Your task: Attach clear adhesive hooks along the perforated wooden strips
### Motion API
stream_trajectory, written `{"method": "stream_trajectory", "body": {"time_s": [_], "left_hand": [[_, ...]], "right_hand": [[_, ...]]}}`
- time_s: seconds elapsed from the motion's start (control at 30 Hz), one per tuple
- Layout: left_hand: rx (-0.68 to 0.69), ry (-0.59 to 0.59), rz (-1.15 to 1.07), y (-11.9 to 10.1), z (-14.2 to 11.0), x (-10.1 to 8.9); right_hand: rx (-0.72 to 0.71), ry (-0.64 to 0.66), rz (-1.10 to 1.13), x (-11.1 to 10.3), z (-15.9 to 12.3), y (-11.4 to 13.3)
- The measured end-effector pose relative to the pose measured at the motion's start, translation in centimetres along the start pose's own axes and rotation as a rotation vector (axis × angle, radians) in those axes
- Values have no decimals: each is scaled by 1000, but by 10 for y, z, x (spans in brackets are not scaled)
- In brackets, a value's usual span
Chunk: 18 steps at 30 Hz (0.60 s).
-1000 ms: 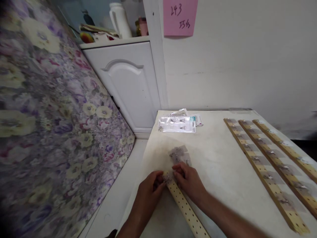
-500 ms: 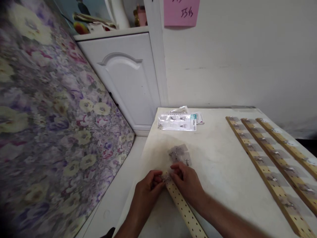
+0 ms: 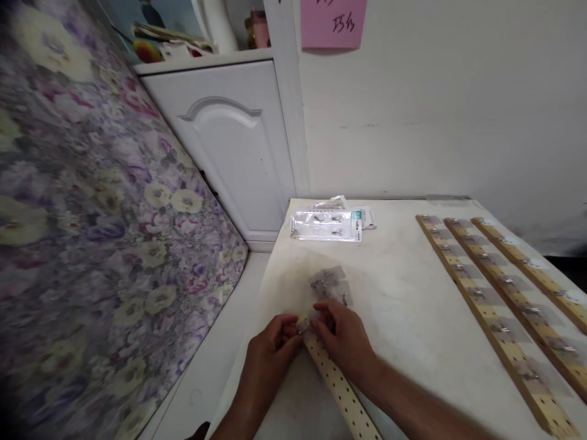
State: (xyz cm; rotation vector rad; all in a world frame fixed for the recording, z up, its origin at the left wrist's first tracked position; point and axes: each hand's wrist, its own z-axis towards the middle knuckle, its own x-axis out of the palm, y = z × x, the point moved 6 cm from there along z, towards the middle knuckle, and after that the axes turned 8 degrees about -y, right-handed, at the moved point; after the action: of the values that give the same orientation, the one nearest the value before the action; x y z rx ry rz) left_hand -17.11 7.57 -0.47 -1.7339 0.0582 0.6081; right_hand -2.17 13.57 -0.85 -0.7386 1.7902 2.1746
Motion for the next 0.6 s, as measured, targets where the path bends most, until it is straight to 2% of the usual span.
{"method": "stream_trajectory", "body": {"time_s": [0.3,0.4,0.5,0.6], "left_hand": [[4,24,-21,3,2,2],[27,-1,47,0,-2,-4],[137,-36,205,-3,-12,-11],[280,1,400,-1,-30,-9]], "right_hand": [[0,-1,-5,1,-1,-3],[7,1,-16,1,-1,-3],[8,5,-24,0,-1,-1],[8,4,-30,0,-2,0]]}}
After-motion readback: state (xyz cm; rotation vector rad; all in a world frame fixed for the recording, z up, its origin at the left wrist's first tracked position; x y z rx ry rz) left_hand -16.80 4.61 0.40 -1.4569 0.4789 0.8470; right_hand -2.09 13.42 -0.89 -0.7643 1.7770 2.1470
